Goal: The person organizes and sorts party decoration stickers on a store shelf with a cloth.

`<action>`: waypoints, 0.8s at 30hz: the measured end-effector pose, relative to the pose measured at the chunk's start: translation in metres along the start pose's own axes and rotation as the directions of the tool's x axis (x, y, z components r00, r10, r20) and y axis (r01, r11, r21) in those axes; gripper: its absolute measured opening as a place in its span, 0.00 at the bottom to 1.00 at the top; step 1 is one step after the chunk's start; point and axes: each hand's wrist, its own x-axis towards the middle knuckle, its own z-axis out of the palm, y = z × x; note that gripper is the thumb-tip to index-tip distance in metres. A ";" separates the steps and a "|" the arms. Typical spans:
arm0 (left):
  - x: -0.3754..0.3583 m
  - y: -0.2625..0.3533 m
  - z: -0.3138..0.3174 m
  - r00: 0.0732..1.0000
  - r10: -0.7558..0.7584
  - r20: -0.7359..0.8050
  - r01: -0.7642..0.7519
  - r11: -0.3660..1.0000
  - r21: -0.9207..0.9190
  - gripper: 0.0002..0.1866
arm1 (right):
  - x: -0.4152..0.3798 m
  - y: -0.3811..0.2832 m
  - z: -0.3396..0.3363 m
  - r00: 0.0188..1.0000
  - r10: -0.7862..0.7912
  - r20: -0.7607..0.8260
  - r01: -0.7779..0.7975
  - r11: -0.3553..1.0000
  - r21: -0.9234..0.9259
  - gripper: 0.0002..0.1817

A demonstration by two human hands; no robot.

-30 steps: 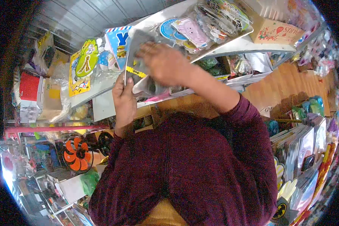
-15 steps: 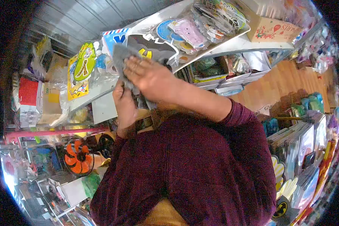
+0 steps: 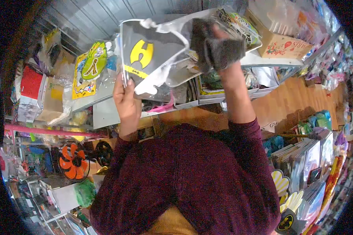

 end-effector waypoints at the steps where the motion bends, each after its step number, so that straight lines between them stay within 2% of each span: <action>1: 0.002 -0.004 0.005 0.999 0.023 0.030 -0.027 0.992 0.126 0.19 | 0.002 0.011 0.000 0.999 0.042 -0.030 -0.049 0.964 -0.262 0.20; 2: 0.004 -0.007 0.010 0.997 0.042 0.067 -0.057 0.966 0.251 0.18 | -0.003 0.018 0.003 0.990 0.098 -0.106 -0.108 0.990 -0.095 0.20; 3: 0.006 -0.003 0.016 0.986 0.014 0.166 -0.067 0.946 0.317 0.24 | -0.010 0.020 0.013 0.972 0.152 -0.182 -0.139 0.987 0.081 0.20; 4: 0.009 0.000 0.022 0.984 0.012 0.176 -0.068 0.946 0.316 0.24 | -0.011 0.014 0.017 0.975 0.195 -0.106 -0.185 0.978 0.100 0.22; 6: 0.010 0.003 0.030 0.938 0.212 0.275 -0.316 0.851 0.420 0.34 | -0.010 0.004 0.021 0.970 0.147 -0.194 -0.138 0.989 0.055 0.20; 7: 0.012 0.008 0.023 0.918 0.184 0.353 -0.362 0.753 0.550 0.42 | -0.008 0.001 0.017 0.970 0.142 -0.196 -0.134 0.990 0.054 0.20; 8: 0.012 0.015 0.021 0.917 0.184 0.355 -0.363 0.754 0.548 0.42 | -0.007 -0.002 0.012 0.976 0.136 -0.168 -0.128 0.990 0.058 0.19; 9: 0.012 0.024 0.023 0.852 0.166 0.496 -0.509 0.482 0.713 0.45 | -0.005 -0.004 0.009 0.982 0.131 -0.139 -0.123 0.990 0.064 0.18; 10: 0.012 0.031 0.025 0.783 0.093 0.615 -0.622 0.155 0.768 0.47 | -0.004 -0.004 0.009 0.981 0.132 -0.142 -0.124 0.990 0.065 0.18; 11: 0.012 0.031 0.027 0.760 0.063 0.647 -0.650 0.089 0.755 0.45 | -0.003 -0.005 0.009 0.981 0.136 -0.140 -0.129 0.990 0.056 0.17; 12: 0.012 0.027 0.029 0.765 0.059 0.641 -0.644 0.092 0.760 0.45 | -0.004 -0.006 0.009 0.980 0.143 -0.136 -0.138 0.989 0.045 0.17; 14: 0.014 0.014 0.033 0.757 0.039 0.652 -0.653 0.072 0.754 0.39 | -0.008 -0.004 0.018 0.975 0.156 -0.157 -0.152 0.988 0.039 0.16; 16: 0.016 0.003 0.034 0.726 0.060 0.685 -0.688 0.075 0.722 0.36 | -0.014 -0.004 0.030 0.976 0.153 -0.153 -0.136 0.984 0.116 0.17; 17: 0.016 -0.003 0.032 0.725 0.088 0.683 -0.686 0.166 0.708 0.36 | -0.015 -0.005 0.034 0.976 0.126 -0.176 -0.126 0.992 0.013 0.21; 18: 0.015 -0.009 0.031 0.725 0.116 0.679 -0.682 0.258 0.685 0.36 | -0.018 -0.007 0.037 0.977 0.124 -0.171 -0.123 0.992 0.014 0.21; 20: 0.013 -0.013 0.028 0.720 0.126 0.683 -0.689 0.256 0.679 0.32 | -0.023 -0.010 0.041 0.990 0.094 -0.109 -0.088 0.994 0.063 0.23; 21: 0.011 -0.009 0.029 0.746 0.115 0.656 -0.641 0.393 0.660 0.29 | -0.019 -0.005 0.037 0.965 0.104 -0.242 -0.100 0.995 0.029 0.22; 22: 0.010 -0.004 0.030 0.770 0.101 0.629 -0.580 0.522 0.626 0.27 | -0.018 -0.004 0.037 0.965 0.101 -0.242 -0.097 0.995 0.028 0.22; 23: 0.007 0.007 0.033 0.852 0.061 0.520 -0.410 0.694 0.591 0.23 | -0.017 -0.003 0.037 0.976 0.079 -0.203 -0.063 0.995 0.083 0.20; 24: 0.007 0.004 0.028 0.854 0.061 0.517 -0.408 0.695 0.592 0.23 | -0.016 -0.001 0.036 0.984 0.059 -0.165 -0.036 0.990 0.138 0.18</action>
